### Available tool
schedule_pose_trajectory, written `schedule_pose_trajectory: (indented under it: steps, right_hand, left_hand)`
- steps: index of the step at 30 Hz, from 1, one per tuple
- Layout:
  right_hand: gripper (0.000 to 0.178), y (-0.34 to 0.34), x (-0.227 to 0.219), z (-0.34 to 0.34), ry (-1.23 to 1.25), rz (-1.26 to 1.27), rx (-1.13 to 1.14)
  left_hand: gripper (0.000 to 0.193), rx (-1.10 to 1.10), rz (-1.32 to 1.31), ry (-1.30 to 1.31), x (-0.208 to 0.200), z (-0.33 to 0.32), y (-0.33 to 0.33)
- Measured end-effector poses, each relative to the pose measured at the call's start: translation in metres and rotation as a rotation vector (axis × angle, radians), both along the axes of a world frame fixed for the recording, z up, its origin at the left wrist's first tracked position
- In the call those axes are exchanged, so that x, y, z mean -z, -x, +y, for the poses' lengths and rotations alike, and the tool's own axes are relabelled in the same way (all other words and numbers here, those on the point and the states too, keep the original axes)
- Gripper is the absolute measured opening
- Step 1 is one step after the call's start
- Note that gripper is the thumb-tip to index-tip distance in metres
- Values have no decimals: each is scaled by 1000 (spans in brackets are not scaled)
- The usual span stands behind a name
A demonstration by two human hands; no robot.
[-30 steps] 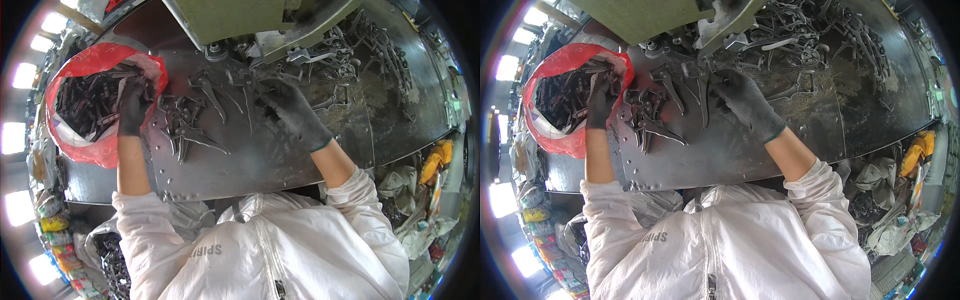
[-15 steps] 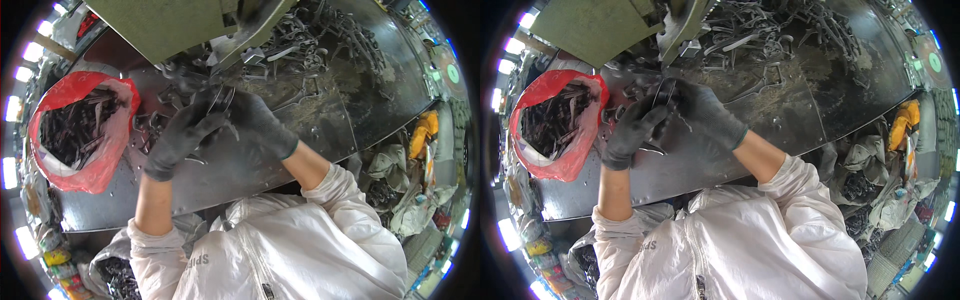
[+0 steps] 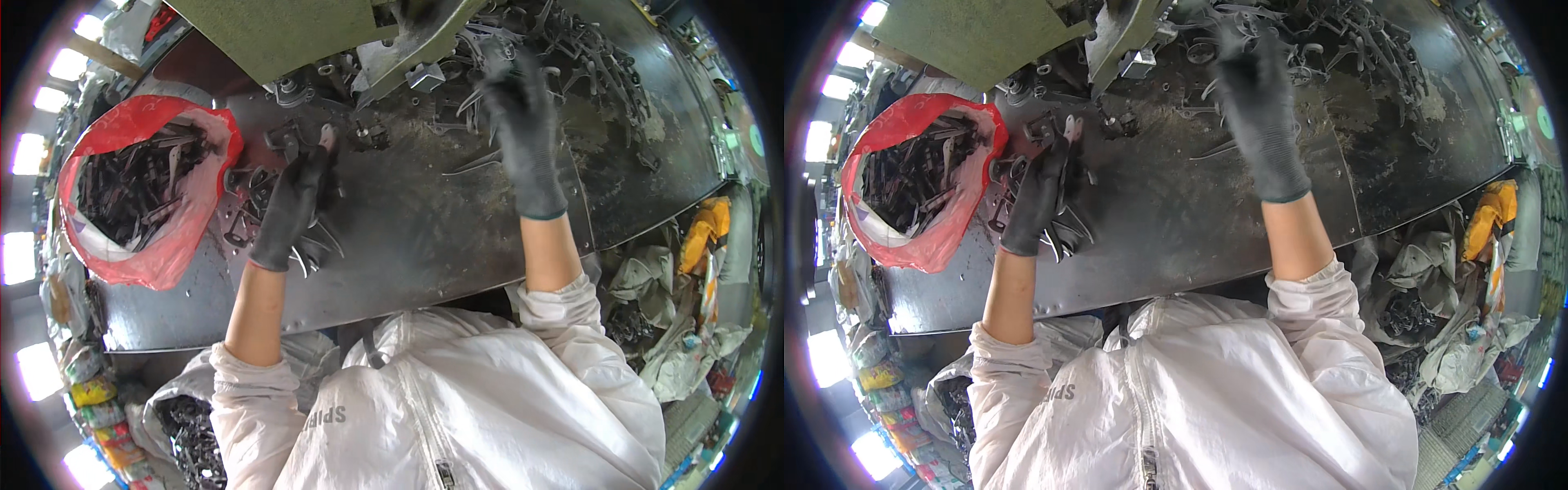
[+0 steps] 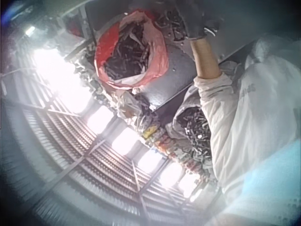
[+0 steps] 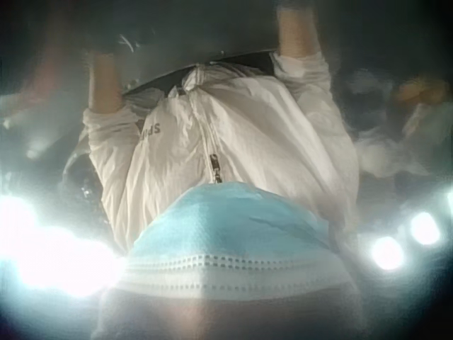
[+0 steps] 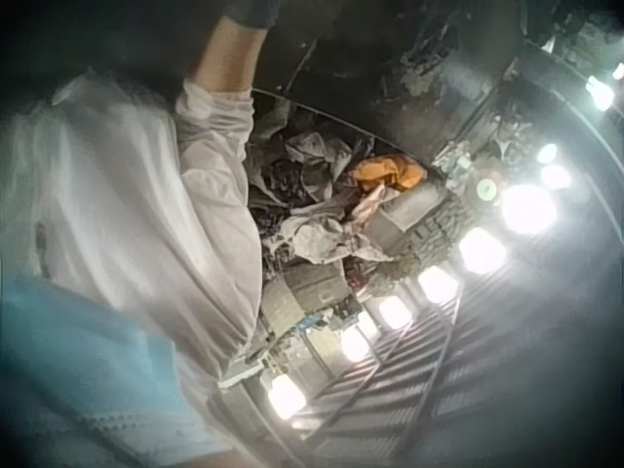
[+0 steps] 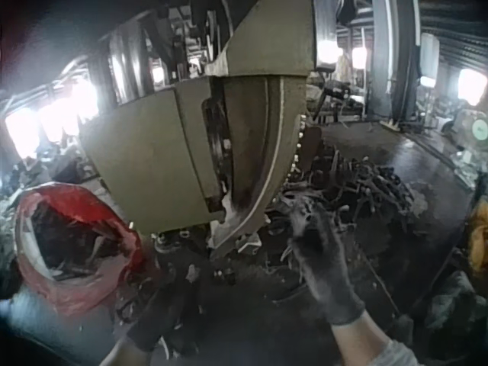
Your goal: The person assembles small metal hardware parts by hand using a mechanical press.
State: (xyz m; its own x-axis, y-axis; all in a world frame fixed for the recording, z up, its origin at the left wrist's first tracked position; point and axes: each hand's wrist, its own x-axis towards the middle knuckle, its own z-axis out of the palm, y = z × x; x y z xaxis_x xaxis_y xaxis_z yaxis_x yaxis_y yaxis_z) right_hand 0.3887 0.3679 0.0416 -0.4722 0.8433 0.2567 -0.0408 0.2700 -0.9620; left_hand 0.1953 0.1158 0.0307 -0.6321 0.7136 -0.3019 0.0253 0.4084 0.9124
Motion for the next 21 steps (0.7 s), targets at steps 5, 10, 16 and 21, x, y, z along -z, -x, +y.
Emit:
schedule_pose_trajectory:
  steps: [5, 10, 16, 21]
  right_hand:
    - [33, 39, 8, -55, 713, 78, -505]
    - [26, 57, 5, -76, 802, 12, -473]
    - [28, 72, 34, -82, 456, -179, -566]
    - [27, 68, 47, -82, 625, -89, -492]
  left_hand:
    - [48, 92, 51, -184, 10, 14, 6]
    - [46, 130, 103, -146, 21, 27, 19]
    - [40, 217, 565, -119, 63, 23, 43]
    - [28, 280, 607, 222, 31, 12, 48]
